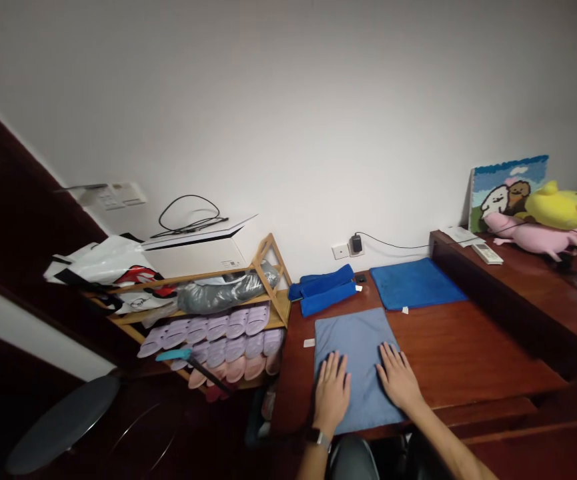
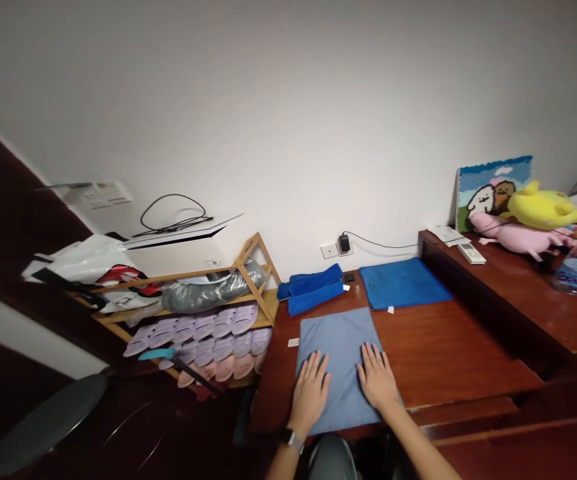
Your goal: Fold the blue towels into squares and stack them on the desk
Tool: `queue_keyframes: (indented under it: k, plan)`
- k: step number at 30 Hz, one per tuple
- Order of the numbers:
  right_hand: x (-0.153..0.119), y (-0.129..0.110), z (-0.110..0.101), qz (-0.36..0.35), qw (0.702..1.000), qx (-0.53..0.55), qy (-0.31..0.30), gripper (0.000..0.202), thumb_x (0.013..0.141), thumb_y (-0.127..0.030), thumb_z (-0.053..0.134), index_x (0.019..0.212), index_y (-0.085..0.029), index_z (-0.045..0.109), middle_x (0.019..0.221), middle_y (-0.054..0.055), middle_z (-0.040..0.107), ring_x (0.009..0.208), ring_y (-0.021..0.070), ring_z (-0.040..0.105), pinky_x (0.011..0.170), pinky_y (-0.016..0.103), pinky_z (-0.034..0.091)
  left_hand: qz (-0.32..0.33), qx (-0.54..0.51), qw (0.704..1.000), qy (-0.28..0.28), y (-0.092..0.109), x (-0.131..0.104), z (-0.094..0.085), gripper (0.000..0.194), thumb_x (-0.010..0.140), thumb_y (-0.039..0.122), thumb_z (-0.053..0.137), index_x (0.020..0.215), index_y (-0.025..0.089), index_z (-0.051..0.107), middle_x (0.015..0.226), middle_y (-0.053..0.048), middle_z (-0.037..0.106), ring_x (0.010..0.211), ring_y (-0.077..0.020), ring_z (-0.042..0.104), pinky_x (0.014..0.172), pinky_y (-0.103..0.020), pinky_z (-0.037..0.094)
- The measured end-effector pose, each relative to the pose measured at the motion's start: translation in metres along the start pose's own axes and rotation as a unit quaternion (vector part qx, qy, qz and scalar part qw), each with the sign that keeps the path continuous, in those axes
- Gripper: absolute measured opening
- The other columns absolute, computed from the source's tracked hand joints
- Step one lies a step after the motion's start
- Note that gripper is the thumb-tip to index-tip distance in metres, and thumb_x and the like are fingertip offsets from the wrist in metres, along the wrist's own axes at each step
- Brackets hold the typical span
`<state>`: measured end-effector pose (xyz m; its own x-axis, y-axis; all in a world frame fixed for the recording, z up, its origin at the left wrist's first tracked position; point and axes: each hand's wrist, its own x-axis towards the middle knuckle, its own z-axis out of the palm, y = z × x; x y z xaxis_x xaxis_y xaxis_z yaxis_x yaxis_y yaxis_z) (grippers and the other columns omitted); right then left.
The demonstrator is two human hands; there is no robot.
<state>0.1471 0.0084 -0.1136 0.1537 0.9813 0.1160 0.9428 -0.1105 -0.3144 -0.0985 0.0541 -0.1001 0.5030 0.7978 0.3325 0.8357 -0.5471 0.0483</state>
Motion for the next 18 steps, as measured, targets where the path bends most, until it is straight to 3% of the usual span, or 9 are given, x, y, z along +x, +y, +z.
queue_keyframes:
  k: [3, 6, 10, 13, 15, 18]
  plan:
    - [0.006, -0.002, 0.016, -0.041, 0.999, 0.002, -0.006, 0.067, 0.104, -0.051, 0.027, 0.161, -0.016, 0.038, 0.168, 0.008, 0.034, 0.157, 0.0287, 0.027, 0.129, 0.052, 0.019, 0.007, -0.017, 0.999, -0.046, 0.007, 0.013, 0.007, 0.054, 0.107, 0.045, 0.041, 0.16, 0.032, 0.04, 0.167, -0.005, 0.038, 0.153, -0.0259, 0.037, 0.125, -0.05, 0.035]
    - [0.015, 0.013, 0.024, -0.081, 0.997, 0.002, 0.0, 0.067, 0.104, -0.055, 0.027, 0.161, -0.021, 0.037, 0.168, 0.007, 0.033, 0.157, 0.0275, 0.028, 0.129, 0.052, 0.021, -0.045, 0.001, 0.997, -0.063, -0.011, 0.014, 0.014, 0.058, 0.105, 0.048, 0.043, 0.159, 0.027, 0.041, 0.167, -0.008, 0.037, 0.154, -0.0278, 0.036, 0.124, -0.051, 0.036]
    - [0.041, 0.032, 0.002, -0.122, 0.992, 0.002, -0.044, 0.066, 0.105, -0.055, 0.028, 0.162, -0.022, 0.036, 0.169, 0.006, 0.032, 0.157, 0.0253, 0.028, 0.129, 0.049, 0.022, -0.106, 0.028, 0.992, -0.061, -0.028, 0.003, 0.011, 0.057, 0.105, 0.041, 0.042, 0.158, 0.02, 0.044, 0.164, -0.012, 0.042, 0.152, -0.0276, 0.039, 0.123, -0.05, 0.038]
    - [0.058, 0.029, -0.02, -0.147, 0.984, -0.003, -0.1, 0.063, 0.104, -0.047, 0.032, 0.162, -0.023, 0.036, 0.169, 0.005, 0.031, 0.158, 0.0239, 0.026, 0.129, 0.047, 0.02, -0.118, 0.036, 0.991, -0.059, -0.016, -0.018, 0.004, 0.053, 0.103, 0.036, 0.044, 0.151, 0.016, 0.053, 0.156, -0.015, 0.054, 0.145, -0.0308, 0.049, 0.118, -0.051, 0.044]
    - [0.057, 0.017, -0.024, -0.123, 0.988, -0.016, -0.088, 0.061, 0.101, -0.038, 0.036, 0.16, -0.023, 0.04, 0.17, 0.005, 0.031, 0.158, 0.0248, 0.024, 0.13, 0.048, 0.017, -0.125, 0.038, 0.991, -0.042, -0.002, -0.031, 0.0, 0.046, 0.102, 0.034, 0.046, 0.141, 0.018, 0.064, 0.145, -0.015, 0.064, 0.136, -0.0329, 0.059, 0.114, -0.053, 0.048]
    - [0.032, -0.008, -0.007, -0.013, 0.999, -0.034, -0.006, 0.063, 0.1, -0.035, 0.033, 0.16, -0.018, 0.04, 0.17, 0.008, 0.029, 0.159, 0.029, 0.022, 0.129, 0.052, 0.015, -0.107, 0.02, 0.994, 0.005, 0.01, -0.033, -0.008, 0.04, 0.101, 0.026, 0.044, 0.131, 0.023, 0.071, 0.138, -0.011, 0.069, 0.131, -0.0312, 0.061, 0.115, -0.052, 0.047]
